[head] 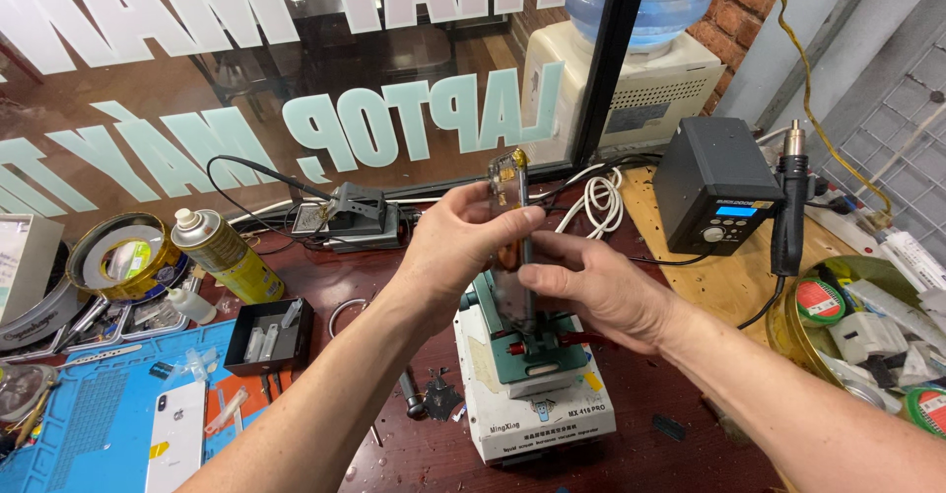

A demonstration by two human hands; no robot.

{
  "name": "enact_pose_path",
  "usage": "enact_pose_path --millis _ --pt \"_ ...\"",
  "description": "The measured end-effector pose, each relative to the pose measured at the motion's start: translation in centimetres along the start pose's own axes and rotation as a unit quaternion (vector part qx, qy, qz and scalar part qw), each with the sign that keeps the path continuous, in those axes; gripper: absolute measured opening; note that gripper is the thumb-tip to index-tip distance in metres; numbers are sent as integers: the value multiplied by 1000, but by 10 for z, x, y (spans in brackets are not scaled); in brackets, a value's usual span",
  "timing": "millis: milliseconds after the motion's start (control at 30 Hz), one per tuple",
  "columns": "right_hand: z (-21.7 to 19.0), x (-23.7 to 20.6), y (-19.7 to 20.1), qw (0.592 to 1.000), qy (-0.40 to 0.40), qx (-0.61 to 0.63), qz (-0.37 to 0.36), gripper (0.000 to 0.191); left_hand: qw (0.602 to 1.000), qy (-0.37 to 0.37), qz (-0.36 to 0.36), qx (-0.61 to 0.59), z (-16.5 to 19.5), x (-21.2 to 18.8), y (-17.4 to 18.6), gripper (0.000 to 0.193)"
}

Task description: The person uses a hot air gun and a soldering iron to work on a small electronic device held in a clamp. They brush the device with a brush, apply heat, and manipulate components with a soldering iron and tweezers. The person also handles a circular copper component and places it on the device.

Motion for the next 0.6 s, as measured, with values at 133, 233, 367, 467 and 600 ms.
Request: enact_pose_path --millis 133,233,367,467,600 --pt "-25 5 23 987 113 -46 105 42 995 -45 75 43 -2 -3 8 79" --pt "-33 7 33 975 138 -47 167 26 989 -72 96 84 -4 -5 1 80" --pt "-31 8 31 973 122 -36 190 17 976 -93 129 147 -1 -9 -4 89" --pt "-32 8 28 974 129 -22 186 16 979 -94 113 143 0 -11 -5 91" --pt "-32 8 27 977 125 -19 171 15 972 -105 129 166 3 -14 -4 94"
Point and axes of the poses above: each hand's wrist, its own x-axis towards the middle knuckle, its own y-axis out of the back of the hand, z = x × y, the point moved 6 cm from there along x, towards the middle knuckle, and after that the axes turned 5 degrees about y, right-handed, at the moved point
